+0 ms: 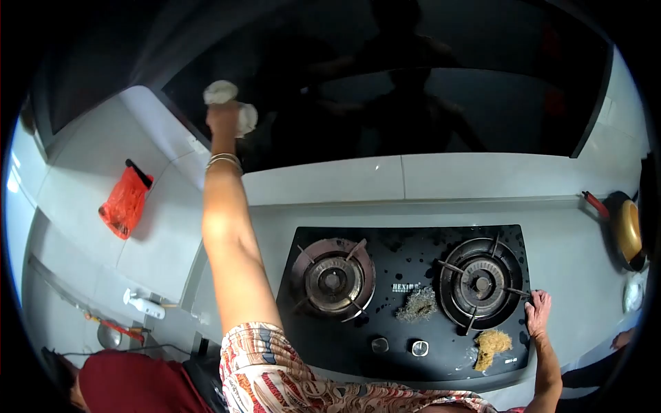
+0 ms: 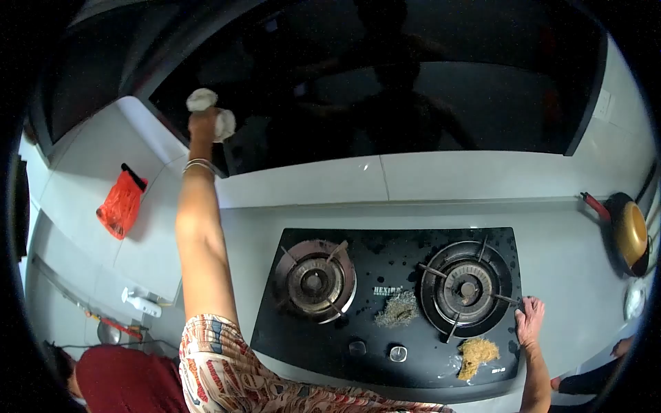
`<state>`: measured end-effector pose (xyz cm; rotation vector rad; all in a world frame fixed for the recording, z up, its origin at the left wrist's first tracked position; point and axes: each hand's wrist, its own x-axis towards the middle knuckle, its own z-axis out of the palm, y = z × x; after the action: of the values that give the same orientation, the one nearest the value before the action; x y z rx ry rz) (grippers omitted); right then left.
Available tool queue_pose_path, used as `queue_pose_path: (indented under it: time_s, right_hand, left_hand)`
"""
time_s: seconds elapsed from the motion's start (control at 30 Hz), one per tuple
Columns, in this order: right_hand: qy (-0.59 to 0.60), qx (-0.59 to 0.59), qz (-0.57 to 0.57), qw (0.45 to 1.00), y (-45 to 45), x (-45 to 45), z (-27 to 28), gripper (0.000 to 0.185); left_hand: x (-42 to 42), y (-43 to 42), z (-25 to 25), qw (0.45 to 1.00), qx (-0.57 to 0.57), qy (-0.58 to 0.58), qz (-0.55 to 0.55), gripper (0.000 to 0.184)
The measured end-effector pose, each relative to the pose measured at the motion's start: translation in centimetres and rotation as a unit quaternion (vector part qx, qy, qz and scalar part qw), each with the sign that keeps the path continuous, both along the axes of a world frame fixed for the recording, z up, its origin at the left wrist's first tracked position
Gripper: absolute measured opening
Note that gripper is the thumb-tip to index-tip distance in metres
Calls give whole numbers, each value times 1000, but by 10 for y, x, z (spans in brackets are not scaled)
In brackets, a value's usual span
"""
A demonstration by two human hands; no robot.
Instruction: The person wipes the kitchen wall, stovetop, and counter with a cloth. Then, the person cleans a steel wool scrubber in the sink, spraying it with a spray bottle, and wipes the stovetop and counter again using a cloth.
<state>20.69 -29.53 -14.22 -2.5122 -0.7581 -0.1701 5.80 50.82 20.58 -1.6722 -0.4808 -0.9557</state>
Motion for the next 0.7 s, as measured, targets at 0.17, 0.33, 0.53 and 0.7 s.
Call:
queue_pose_path:
  time_s: [0.17,0.33,0.53,0.7]
  right_hand:
    - [2,-5,-8,1000,5,-1,9,39]
    - [-2,29,-10,1000,3,-1,7,39]
    - [5,-5,0,1000,-2,0,6,41]
    - [15,-21,5,1000,-6,3,7,44]
  left_hand:
    - [-12,-14,59,923,-372,10,103,49]
    - [-3,44,57,984,-159,80,-11,27]
    - [74,-68,106,809,-490,-295,-135,33]
    - [158,-159,130,916,-359,-154,-94,47]
